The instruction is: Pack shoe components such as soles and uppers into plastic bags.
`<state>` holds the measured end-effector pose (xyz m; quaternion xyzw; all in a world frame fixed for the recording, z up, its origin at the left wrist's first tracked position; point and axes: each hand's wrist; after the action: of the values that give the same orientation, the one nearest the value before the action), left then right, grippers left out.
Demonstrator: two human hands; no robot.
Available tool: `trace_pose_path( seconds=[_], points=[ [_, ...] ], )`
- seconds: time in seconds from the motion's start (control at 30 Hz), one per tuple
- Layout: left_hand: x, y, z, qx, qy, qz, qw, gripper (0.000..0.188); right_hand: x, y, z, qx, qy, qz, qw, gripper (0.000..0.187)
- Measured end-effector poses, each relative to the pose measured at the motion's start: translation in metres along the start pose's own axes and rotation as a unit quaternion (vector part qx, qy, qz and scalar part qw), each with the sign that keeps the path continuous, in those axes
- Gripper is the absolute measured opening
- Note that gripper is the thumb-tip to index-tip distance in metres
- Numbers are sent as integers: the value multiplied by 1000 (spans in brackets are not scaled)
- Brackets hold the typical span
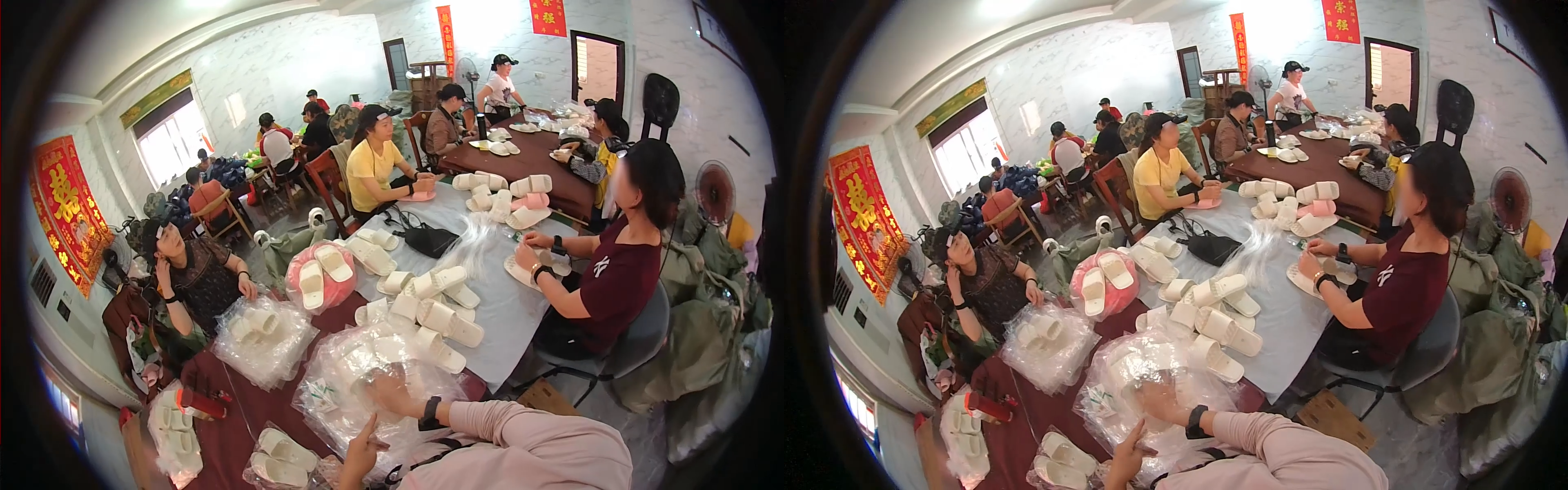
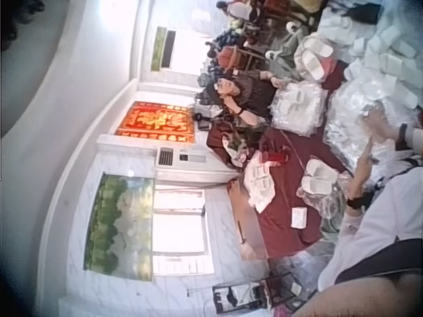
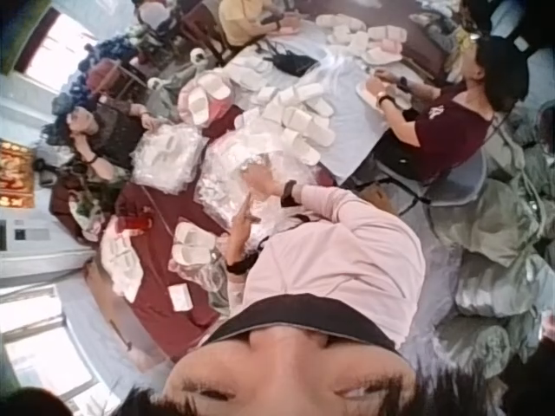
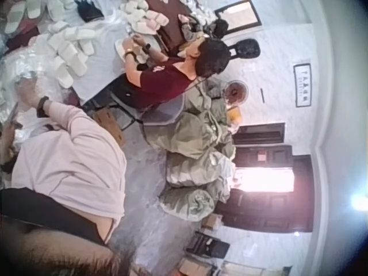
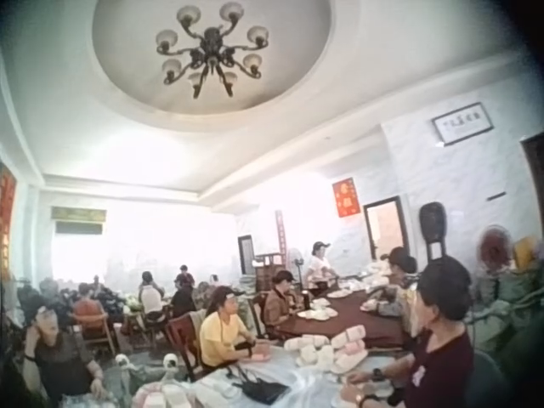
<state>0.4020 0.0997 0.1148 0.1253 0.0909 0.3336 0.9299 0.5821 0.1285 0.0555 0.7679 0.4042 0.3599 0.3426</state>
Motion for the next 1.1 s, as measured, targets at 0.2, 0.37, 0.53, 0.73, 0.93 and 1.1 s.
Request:
trace_pose_path(
  seconds=[0.2, 0.37, 0.53, 0.73, 0.93, 1.1],
  points=[
    [9, 3, -4, -33, 9, 64, 997, 29, -29, -58, 48, 137, 149, -194, 960, 34],
    [8, 9, -11, -91, 7, 164, 982, 14, -42, 12, 6, 75, 158, -301, 937, 43],
    [8, 11, -10, -109, 3, 194, 975, 14, -36, 41, -1, 136, 165, -366, 906, 46],
    [14, 19, -4, -134, 5, 218, 967, 15, -31, 78, -18, 203, 222, -417, 858, 45],
    [15, 20, -4, -156, 17, 208, 965, 14, -34, 93, -9, 207, 217, -377, 877, 45],
    [16, 21, -12, -165, 12, 208, 964, 11, -32, 102, -8, 251, 193, -359, 878, 45]
  ],
)
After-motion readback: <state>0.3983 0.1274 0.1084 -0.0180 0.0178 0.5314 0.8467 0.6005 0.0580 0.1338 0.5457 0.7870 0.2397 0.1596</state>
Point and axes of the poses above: each hand's wrist, its own x-axis towards the middle knuckle, its own y-axis out of the back of the hand, z = x × y, and after that the axes turned 2 degrees about -y, right-handed
